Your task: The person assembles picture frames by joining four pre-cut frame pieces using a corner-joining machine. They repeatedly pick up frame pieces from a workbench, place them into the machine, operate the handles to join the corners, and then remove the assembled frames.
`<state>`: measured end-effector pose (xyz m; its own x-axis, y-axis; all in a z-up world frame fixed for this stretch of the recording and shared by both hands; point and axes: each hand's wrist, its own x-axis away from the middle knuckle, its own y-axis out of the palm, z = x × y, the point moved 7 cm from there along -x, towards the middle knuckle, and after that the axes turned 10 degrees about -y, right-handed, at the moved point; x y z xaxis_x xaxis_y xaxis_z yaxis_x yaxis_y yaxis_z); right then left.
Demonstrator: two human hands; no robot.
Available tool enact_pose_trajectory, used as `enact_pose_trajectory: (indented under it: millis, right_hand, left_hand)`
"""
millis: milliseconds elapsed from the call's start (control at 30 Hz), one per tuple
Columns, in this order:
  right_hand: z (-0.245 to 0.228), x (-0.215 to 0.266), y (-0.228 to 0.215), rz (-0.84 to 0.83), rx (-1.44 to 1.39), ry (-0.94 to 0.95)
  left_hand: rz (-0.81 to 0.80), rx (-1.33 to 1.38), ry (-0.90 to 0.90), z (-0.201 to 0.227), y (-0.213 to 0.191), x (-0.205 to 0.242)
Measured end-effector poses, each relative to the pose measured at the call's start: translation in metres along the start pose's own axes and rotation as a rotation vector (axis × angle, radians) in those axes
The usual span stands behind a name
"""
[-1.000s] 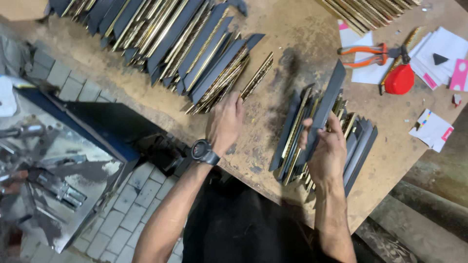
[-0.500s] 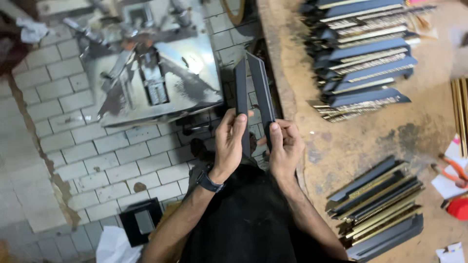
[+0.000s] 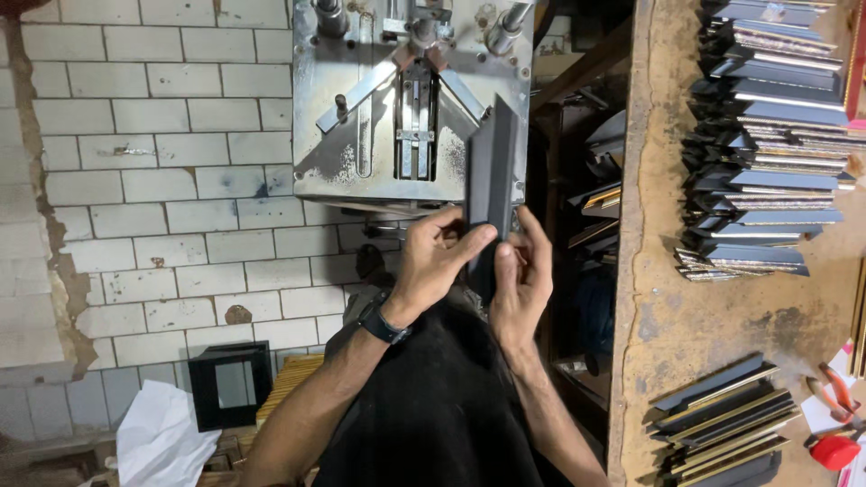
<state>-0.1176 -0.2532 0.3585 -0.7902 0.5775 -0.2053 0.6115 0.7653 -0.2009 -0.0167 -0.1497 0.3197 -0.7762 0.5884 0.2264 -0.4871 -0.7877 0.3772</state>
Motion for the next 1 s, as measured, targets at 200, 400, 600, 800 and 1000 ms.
enact_pose_trajectory:
  millis: [200,400,600,800,1000]
  right_hand:
    - [-0.020,0.014,0.009,-0.349,0.203,-0.167]
    - [0.004,0.016,0.005,-0.156,0.043,-0.094]
    - [-0.005,-0.002,0.001,-0.285,-0.120,-0.152]
    - [0.029,-0.036,-0.025,-0.104,-0.334,0.023]
    - [0.060,-0.060,-0.049,-0.113,0.293,-0.057]
  left_hand:
    - [0.022,0.124,-0.112,0.003,-0.032,-0.007]
    - [0.001,0.022,-0.129,-0.004,-0.010,-0.008]
    - [0.075,-0.041,-0.080,0.011,-0.009,-0.007]
    - [0.122,-0.392,0.174,0.013,0.032,0.015]
    - [0.635,-0.705,0.156,0.003,-0.061,0.010]
